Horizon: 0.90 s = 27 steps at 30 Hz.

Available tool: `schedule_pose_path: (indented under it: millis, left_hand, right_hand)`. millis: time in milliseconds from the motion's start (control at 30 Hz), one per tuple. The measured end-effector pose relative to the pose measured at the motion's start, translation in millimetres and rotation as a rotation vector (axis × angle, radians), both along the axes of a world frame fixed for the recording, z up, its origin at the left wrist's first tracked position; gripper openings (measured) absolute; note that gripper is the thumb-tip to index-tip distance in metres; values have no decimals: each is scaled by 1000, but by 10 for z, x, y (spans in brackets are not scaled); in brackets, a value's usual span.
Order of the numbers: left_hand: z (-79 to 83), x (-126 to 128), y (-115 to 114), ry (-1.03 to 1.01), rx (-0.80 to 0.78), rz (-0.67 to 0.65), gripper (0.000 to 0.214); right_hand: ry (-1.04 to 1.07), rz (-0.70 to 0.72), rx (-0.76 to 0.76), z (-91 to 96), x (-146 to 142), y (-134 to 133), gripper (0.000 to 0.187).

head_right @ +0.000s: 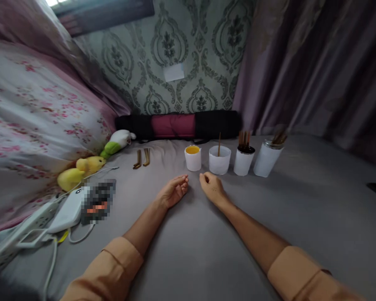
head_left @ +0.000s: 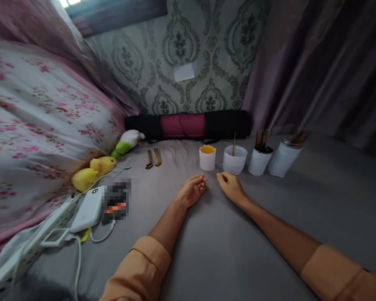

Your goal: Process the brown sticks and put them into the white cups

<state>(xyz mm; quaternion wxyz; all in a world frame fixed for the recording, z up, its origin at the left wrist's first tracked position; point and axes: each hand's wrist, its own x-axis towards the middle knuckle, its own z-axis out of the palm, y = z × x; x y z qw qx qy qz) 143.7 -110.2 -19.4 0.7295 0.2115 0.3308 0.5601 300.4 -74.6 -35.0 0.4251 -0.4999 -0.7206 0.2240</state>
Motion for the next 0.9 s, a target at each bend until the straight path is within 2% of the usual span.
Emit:
schedule_pose_path:
  millis: [167,567,733,900]
  left_hand:
    - [11,-98,95,75,-28,76,10]
    - [98,-417,379,453,-107,220,4]
    - [70,-612,494,664,-110,280,3]
    - [95,-828,588,965,-103,334,4]
  right_hand:
    - [-16,15,-10,7,3,2,35]
    - [-43,31,-37,32,7,-16,34]
    - [-42,29,-21,21,6,-10,34]
    - [-40,38,-15,-7,12,1,34]
